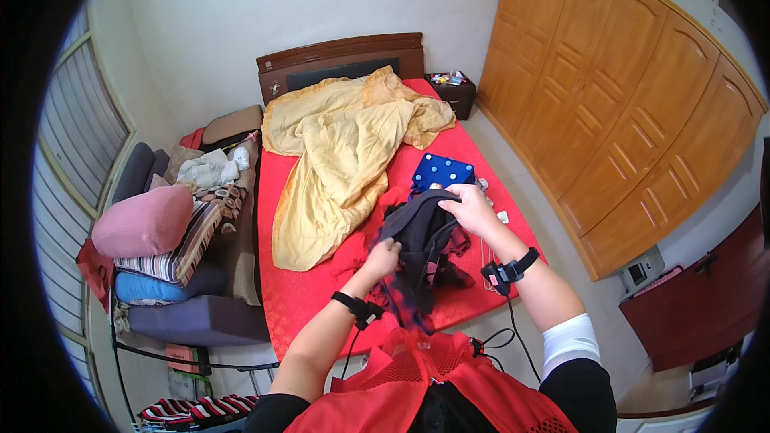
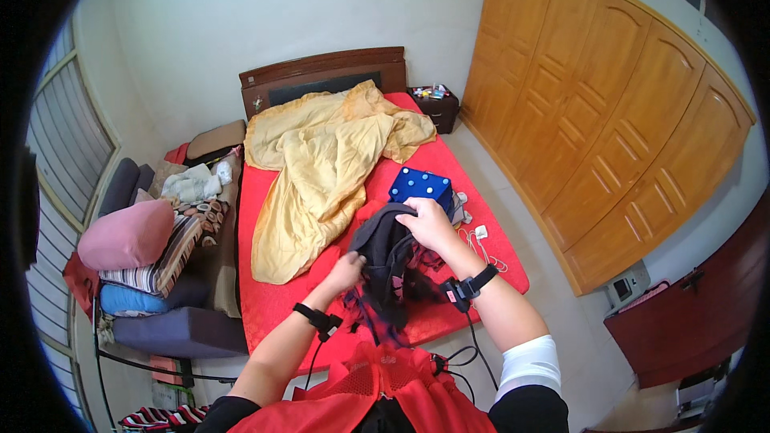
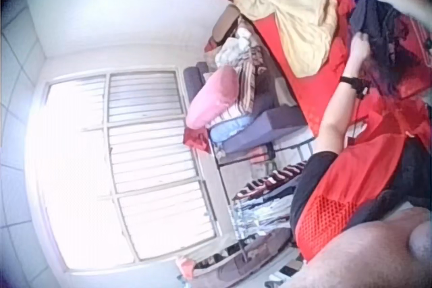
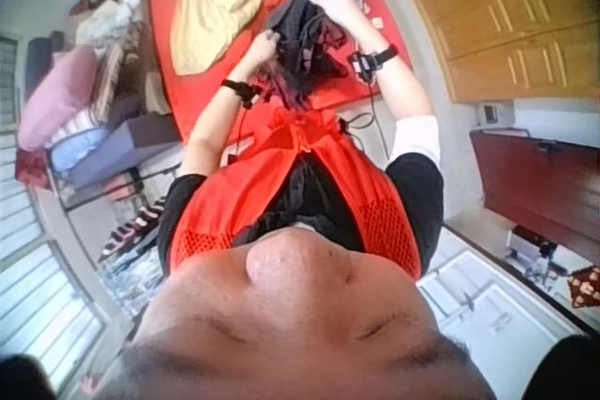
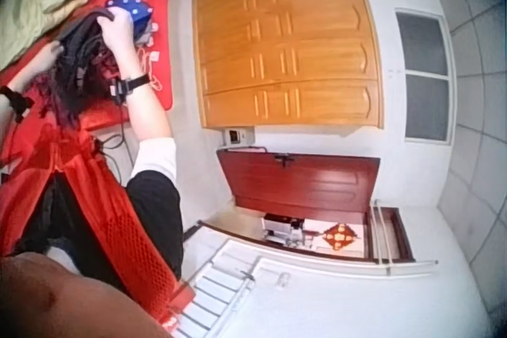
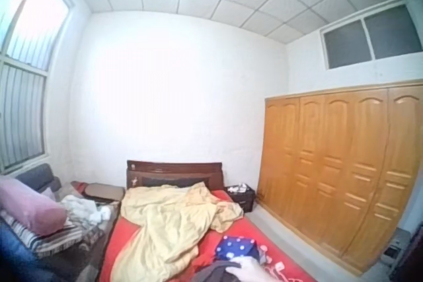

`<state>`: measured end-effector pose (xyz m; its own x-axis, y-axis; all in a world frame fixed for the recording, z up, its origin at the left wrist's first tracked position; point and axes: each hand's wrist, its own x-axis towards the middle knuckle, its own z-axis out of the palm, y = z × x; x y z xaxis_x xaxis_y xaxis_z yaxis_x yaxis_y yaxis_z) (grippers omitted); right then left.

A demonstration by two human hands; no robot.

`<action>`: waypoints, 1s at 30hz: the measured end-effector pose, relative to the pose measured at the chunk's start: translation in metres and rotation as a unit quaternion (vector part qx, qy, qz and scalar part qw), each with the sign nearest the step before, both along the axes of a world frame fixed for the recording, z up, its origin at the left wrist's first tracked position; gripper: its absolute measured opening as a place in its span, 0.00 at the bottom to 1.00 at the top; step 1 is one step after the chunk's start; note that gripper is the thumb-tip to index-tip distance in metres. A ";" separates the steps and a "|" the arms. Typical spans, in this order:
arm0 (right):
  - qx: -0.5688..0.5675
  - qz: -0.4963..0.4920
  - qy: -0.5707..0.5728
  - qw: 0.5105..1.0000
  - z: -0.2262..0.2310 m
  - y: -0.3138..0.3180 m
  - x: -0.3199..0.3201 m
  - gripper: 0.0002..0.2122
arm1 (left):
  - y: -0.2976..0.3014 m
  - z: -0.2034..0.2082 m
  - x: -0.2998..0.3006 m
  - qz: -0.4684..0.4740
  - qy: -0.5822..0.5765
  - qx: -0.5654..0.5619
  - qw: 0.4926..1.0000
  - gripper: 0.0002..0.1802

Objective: The person puts shirts and a jacket onto hangers and hangs them on a rack.

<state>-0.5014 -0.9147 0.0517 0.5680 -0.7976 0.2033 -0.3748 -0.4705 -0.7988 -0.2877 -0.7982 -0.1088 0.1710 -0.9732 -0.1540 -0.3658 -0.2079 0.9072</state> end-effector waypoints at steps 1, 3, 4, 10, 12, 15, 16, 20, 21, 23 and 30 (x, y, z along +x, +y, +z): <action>0.004 -0.005 0.003 1.000 0.008 0.004 0.005 0.11 | -0.001 -0.006 0.022 0.028 -0.015 -0.051 0.998 0.18; 0.010 -0.016 -0.020 1.000 0.020 0.011 0.016 0.09 | -0.002 -0.019 0.067 0.102 -0.057 -0.179 0.977 0.19; 0.021 -0.014 -0.048 0.999 0.011 0.001 0.007 0.10 | -0.011 -0.009 0.071 0.107 -0.008 -0.159 0.981 0.15; 0.078 -0.032 -0.119 0.989 0.001 0.005 -0.004 0.19 | 0.002 0.096 0.063 0.141 -0.102 -0.153 0.973 0.13; 0.085 -0.012 -0.082 0.993 -0.013 -0.003 -0.009 0.22 | -0.003 0.071 0.070 0.153 -0.126 -0.165 0.966 0.14; 0.125 -0.035 -0.016 0.991 -0.051 -0.012 -0.025 0.20 | -0.004 0.045 0.064 0.128 -0.095 -0.172 0.972 0.18; 0.047 -0.050 0.023 0.997 -0.058 -0.007 -0.028 0.17 | -0.001 0.035 0.065 0.115 -0.140 -0.126 0.975 0.19; 0.215 -0.014 0.019 0.976 -0.108 -0.008 -0.050 0.11 | -0.007 0.020 0.047 0.060 -0.228 -0.050 0.970 0.17; 0.226 -0.017 0.014 0.974 -0.115 -0.008 -0.053 0.11 | -0.006 0.008 0.043 0.077 -0.257 -0.039 0.963 0.16; 0.239 0.021 0.134 0.962 -0.128 -0.012 -0.062 0.12 | -0.013 -0.012 0.041 0.071 -0.248 -0.014 0.966 0.14; 0.376 0.114 0.133 0.910 -0.206 -0.026 -0.081 0.14 | -0.018 -0.074 0.024 0.076 0.013 -0.050 0.996 0.26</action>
